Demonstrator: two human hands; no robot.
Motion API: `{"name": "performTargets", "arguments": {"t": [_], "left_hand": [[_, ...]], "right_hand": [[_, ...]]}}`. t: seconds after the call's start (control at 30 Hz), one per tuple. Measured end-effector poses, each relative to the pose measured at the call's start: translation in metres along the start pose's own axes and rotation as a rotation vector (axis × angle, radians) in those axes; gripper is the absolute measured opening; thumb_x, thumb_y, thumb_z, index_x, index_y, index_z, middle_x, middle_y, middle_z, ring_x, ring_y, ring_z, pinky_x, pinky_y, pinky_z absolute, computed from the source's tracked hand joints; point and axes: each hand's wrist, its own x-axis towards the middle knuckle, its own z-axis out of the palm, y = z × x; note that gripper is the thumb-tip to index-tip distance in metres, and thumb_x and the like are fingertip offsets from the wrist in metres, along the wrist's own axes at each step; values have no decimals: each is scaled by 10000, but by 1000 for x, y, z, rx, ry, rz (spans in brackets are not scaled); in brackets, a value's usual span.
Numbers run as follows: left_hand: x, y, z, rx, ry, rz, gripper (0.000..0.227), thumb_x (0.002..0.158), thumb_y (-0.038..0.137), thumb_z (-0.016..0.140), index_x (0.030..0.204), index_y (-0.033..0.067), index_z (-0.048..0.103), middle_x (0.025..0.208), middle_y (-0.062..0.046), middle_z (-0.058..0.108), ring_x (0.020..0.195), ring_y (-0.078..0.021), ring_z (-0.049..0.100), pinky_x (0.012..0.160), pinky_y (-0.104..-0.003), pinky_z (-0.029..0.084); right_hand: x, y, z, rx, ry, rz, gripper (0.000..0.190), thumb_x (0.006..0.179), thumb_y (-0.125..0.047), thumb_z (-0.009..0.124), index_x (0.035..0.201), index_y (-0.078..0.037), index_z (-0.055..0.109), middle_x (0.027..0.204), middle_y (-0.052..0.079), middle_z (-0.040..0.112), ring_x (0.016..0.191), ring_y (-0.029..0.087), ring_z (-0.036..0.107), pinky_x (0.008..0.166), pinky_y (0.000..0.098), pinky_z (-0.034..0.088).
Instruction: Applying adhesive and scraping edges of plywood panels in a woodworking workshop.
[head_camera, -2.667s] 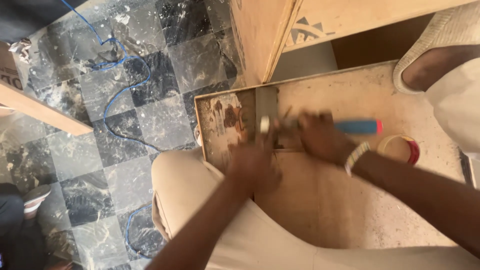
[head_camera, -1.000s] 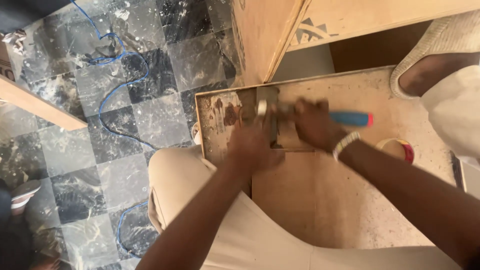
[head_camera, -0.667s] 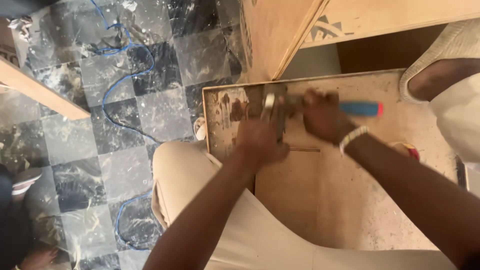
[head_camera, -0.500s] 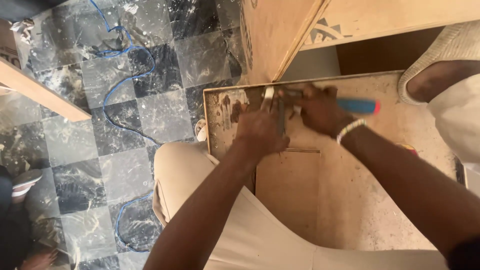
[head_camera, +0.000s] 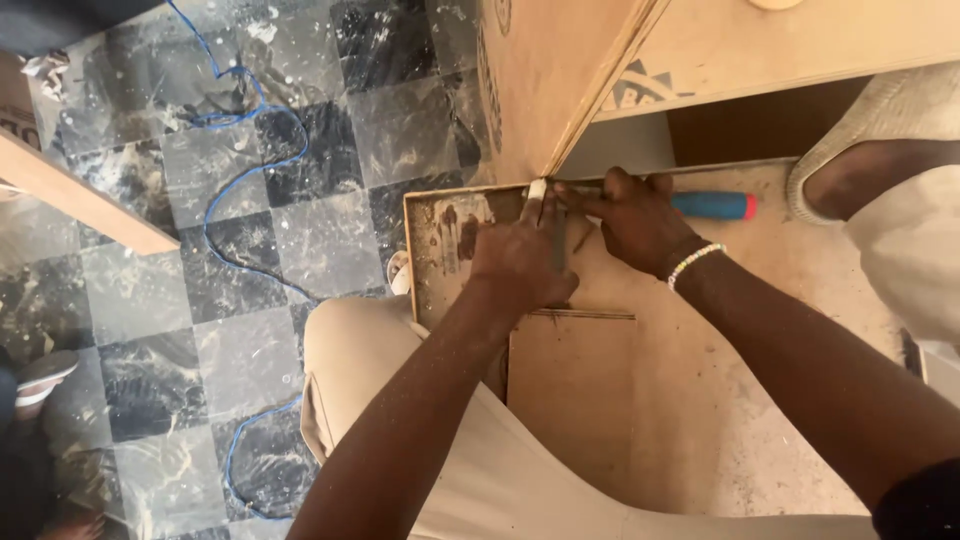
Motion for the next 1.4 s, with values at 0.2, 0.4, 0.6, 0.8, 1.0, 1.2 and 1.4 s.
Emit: {"name": "performTargets", "arguments": {"t": [0.2,0.4,0.6,0.8,1.0,1.2,1.4], "left_hand": [[-73,19,26,-98,9,25,1144,718,500,682,1633,44,167,1484,-207,462,1219,-365,600,990,-567,463],[-135,33,49,-401,237,51,752,825,286,664,1502,30,463,1377,-192,606,1095,-356,662,922,-487,539],[-152,33,-35,-1298,599,-41,557,906,204,652,1433,38,586,1168,-79,694,1009,-187,657,868,-336,541],[-140,68,-111,-1792,733,285,486,983,260,666,1358,-48,642,1125,-44,681,991,-104,603,897,-250,495],[-133,94,-157,-1872,924,407,405,977,249,716,1232,-63,672,1132,-100,674,1013,-114,622,911,-252,511],[-131,104,-175,-1714,1121,301,312,908,178,791,1065,-76,700,1227,-152,651,961,-137,702,778,-271,625],[-127,111,-182,-1712,1169,363,263,909,148,781,1058,-62,727,1382,-184,630,965,-172,731,758,-264,644]], "right_hand": [[-67,-14,42,-68,-207,-45,606,812,-70,611,1353,-333,544,1008,107,595,997,279,591,845,496,398],[-102,-59,-60,245,-570,7,801,822,-8,556,1523,-395,533,1003,101,557,968,267,603,879,421,450],[-83,-56,-203,725,-631,135,672,917,-64,535,1557,-266,501,853,75,592,725,161,606,677,317,529],[-79,-60,-298,802,-529,328,249,950,-60,487,1181,-84,574,826,43,643,603,128,572,569,314,534],[-78,-62,-321,769,-430,266,160,999,-103,488,1131,-100,579,821,91,624,607,141,515,551,318,516],[-63,-55,-312,977,-325,103,183,1020,-60,464,1141,-17,594,868,93,663,631,150,533,546,325,517],[-74,-46,-311,1131,-245,67,234,1001,14,465,1205,10,579,944,117,693,649,168,573,558,338,523]]}}
